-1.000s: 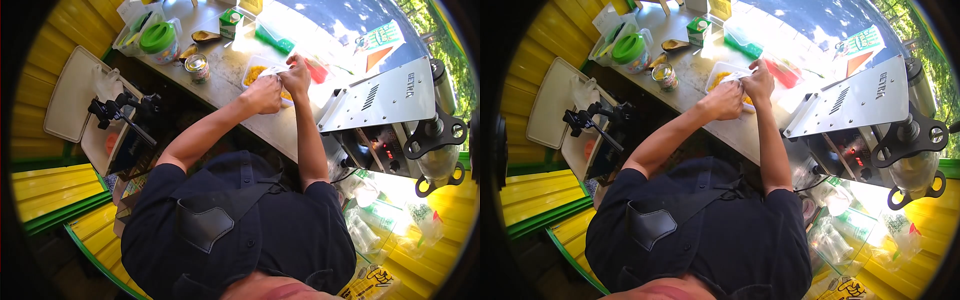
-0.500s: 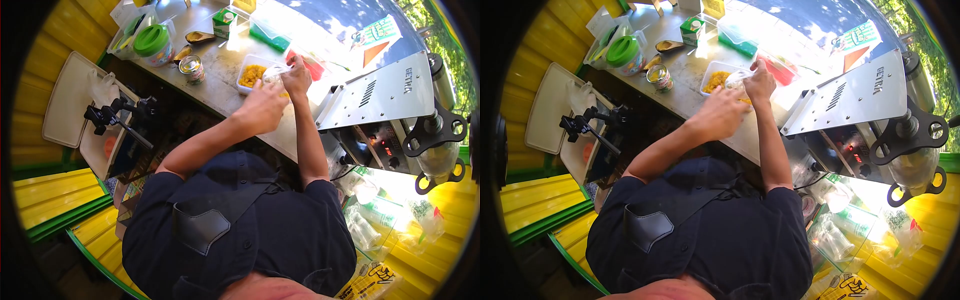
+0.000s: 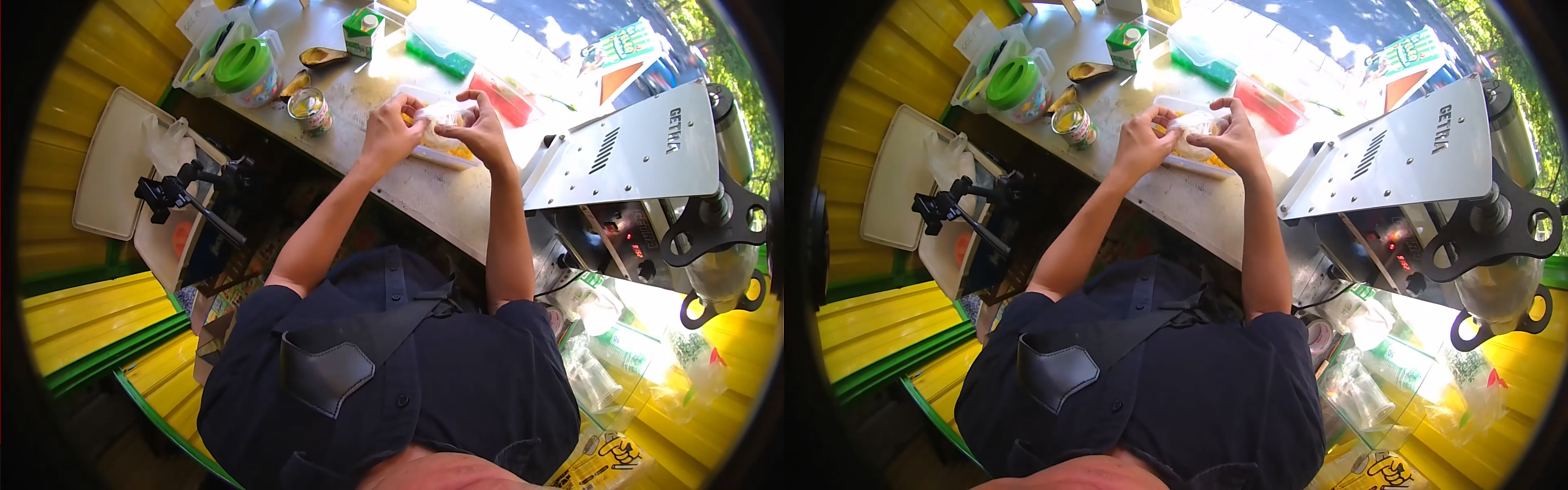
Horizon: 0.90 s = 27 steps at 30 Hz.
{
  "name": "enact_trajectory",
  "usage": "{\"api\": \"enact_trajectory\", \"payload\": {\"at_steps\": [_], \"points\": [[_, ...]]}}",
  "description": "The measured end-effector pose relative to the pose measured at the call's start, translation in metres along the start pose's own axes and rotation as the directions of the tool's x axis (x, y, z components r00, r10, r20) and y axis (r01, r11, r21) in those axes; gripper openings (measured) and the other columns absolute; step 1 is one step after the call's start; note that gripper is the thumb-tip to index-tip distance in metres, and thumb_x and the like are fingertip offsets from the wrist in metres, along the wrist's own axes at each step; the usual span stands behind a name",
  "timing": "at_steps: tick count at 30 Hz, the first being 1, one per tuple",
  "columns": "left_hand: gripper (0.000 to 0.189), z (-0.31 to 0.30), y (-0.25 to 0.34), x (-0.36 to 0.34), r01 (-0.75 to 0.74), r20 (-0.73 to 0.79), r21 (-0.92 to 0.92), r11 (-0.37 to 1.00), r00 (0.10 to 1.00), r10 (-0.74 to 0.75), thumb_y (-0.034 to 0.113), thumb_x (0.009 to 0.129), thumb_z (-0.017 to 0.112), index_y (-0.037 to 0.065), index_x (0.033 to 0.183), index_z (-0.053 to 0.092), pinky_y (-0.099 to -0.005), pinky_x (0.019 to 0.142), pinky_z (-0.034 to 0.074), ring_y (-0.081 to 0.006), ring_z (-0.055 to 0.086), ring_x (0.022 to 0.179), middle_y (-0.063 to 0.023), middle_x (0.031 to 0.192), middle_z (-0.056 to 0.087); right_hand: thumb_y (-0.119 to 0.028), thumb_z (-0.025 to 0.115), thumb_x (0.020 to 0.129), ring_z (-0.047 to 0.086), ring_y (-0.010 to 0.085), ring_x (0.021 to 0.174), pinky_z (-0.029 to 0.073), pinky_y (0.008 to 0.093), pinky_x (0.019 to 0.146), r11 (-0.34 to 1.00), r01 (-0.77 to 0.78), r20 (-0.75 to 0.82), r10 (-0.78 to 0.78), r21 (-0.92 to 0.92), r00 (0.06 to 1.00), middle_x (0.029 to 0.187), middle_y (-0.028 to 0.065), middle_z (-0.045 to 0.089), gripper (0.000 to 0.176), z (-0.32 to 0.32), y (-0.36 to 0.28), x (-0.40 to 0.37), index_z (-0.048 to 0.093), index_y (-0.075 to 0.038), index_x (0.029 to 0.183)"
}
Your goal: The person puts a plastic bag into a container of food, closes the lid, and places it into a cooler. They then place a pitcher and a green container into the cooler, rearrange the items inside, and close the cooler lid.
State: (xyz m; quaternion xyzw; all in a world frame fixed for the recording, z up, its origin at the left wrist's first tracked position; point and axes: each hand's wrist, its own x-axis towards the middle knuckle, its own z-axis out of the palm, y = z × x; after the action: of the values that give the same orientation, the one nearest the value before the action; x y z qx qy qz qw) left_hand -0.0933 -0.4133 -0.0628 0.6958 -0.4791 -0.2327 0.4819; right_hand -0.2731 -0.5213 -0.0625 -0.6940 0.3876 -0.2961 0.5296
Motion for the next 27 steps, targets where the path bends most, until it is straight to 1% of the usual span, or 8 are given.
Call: {"api": "enact_trajectory", "payload": {"at_steps": [6, 8, 11, 12, 14, 15, 22, 27], "points": [[0.018, -0.001, 0.01, -0.008, -0.063, 0.033, -0.022, 0.998, 0.997, 0.064, 0.011, 0.087, 0.083, 0.001, 0.098, 0.072, -0.0331, 0.068, 0.06, -0.0215, 0.076, 0.073, -0.0089, 0.087, 0.072, -0.004, 0.084, 0.074, 0.066, 0.0217, 0.072, 0.051, 0.0378, 0.065, 0.977, 0.018, -0.141, -0.049, -0.214, 0.989, 0.083, 0.013, 0.068, 0.053, 0.018, 0.011, -0.005, 0.056, -0.008, 0.119], [0.018, 0.0, 0.016, -0.012, 0.006, 0.102, -0.102, 0.995, 0.995, 0.005, 0.01, 0.087, 0.083, 0.0, 0.096, 0.071, -0.0326, 0.068, 0.06, -0.0211, 0.076, 0.074, -0.0084, 0.087, 0.071, -0.006, 0.087, 0.077, 0.053, 0.0101, 0.069, 0.044, 0.0312, 0.06, 0.844, 0.173, -0.203, -0.312, -0.508, 0.928, 0.074, 0.0003, 0.055, 0.057, 0.021, 0.02, 0.0, 0.055, -0.007, 0.124], [0.018, 0.007, 0.015, -0.012, -0.164, 0.021, -0.092, 0.982, 0.986, 0.167, 0.009, 0.086, 0.083, 0.0, 0.094, 0.07, -0.0333, 0.067, 0.059, -0.0212, 0.074, 0.074, -0.0094, 0.087, 0.071, -0.007, 0.083, 0.073, 0.061, 0.0189, 0.071, 0.05, 0.0355, 0.066, 0.802, 0.19, -0.226, -0.373, -0.567, 0.9, 0.078, 0.0087, 0.061, 0.055, 0.021, 0.021, 0.002, 0.056, -0.008, 0.121], [0.017, 0.008, 0.012, -0.008, -0.173, -0.027, -0.039, 0.984, 0.985, 0.172, 0.008, 0.085, 0.082, 0.0, 0.092, 0.069, -0.0339, 0.067, 0.059, -0.0214, 0.074, 0.073, -0.0102, 0.086, 0.072, -0.007, 0.083, 0.073, 0.061, 0.0189, 0.071, 0.05, 0.0355, 0.066, 0.801, 0.199, -0.215, -0.376, -0.565, 0.901, 0.078, 0.0087, 0.061, 0.055, 0.017, 0.018, 0.001, 0.056, -0.008, 0.121], [0.016, 0.008, 0.005, 0.001, -0.168, -0.097, 0.024, 0.986, 0.981, 0.169, 0.007, 0.085, 0.081, 0.0, 0.091, 0.069, -0.0344, 0.067, 0.059, -0.0217, 0.073, 0.072, -0.011, 0.085, 0.072, -0.009, 0.086, 0.068, 0.058, 0.0142, 0.075, 0.049, 0.0323, 0.067, 0.994, -0.005, -0.033, 0.002, -0.109, 0.999, 0.084, 0.0051, 0.059, 0.065, 0.007, -0.006, -0.008, 0.057, -0.008, 0.126], [0.015, 0.007, 0.0, 0.005, -0.141, -0.1, 0.016, 0.99, 0.985, 0.142, 0.007, 0.084, 0.08, 0.0, 0.09, 0.068, -0.0347, 0.068, 0.058, -0.0219, 0.073, 0.071, -0.0115, 0.085, 0.072, -0.01, 0.089, 0.065, 0.057, 0.0114, 0.075, 0.05, 0.0296, 0.068, 0.998, 0.022, 0.005, -0.021, -0.059, 1.0, 0.085, 0.0009, 0.058, 0.074, 0.005, -0.008, -0.011, 0.056, -0.008, 0.131], [0.013, 0.011, -0.007, -0.001, -0.086, 0.006, -0.054, 0.995, 0.996, 0.087, 0.006, 0.085, 0.08, 0.002, 0.091, 0.069, -0.0342, 0.065, 0.058, -0.0193, 0.072, 0.069, -0.0099, 0.084, 0.072, -0.001, 0.084, 0.067, 0.059, 0.0124, 0.078, 0.052, 0.0293, 0.07, 0.999, -0.02, -0.095, 0.016, -0.045, 0.995, 0.092, 0.0023, 0.056, 0.063, 0.01, 0.007, -0.006, 0.059, -0.008, 0.125], [0.015, 0.008, -0.005, -0.002, -0.069, -0.005, -0.058, 0.996, 0.998, 0.069, 0.007, 0.085, 0.081, 0.002, 0.091, 0.068, -0.034, 0.064, 0.058, -0.0183, 0.072, 0.07, -0.009, 0.084, 0.071, 0.004, 0.075, 0.069, 0.063, 0.0225, 0.082, 0.054, 0.0387, 0.077, 0.939, 0.038, -0.243, -0.127, -0.341, 0.962, 0.096, 0.0095, 0.059, 0.055, 0.008, 0.01, -0.004, 0.062, -0.01, 0.12]]}}
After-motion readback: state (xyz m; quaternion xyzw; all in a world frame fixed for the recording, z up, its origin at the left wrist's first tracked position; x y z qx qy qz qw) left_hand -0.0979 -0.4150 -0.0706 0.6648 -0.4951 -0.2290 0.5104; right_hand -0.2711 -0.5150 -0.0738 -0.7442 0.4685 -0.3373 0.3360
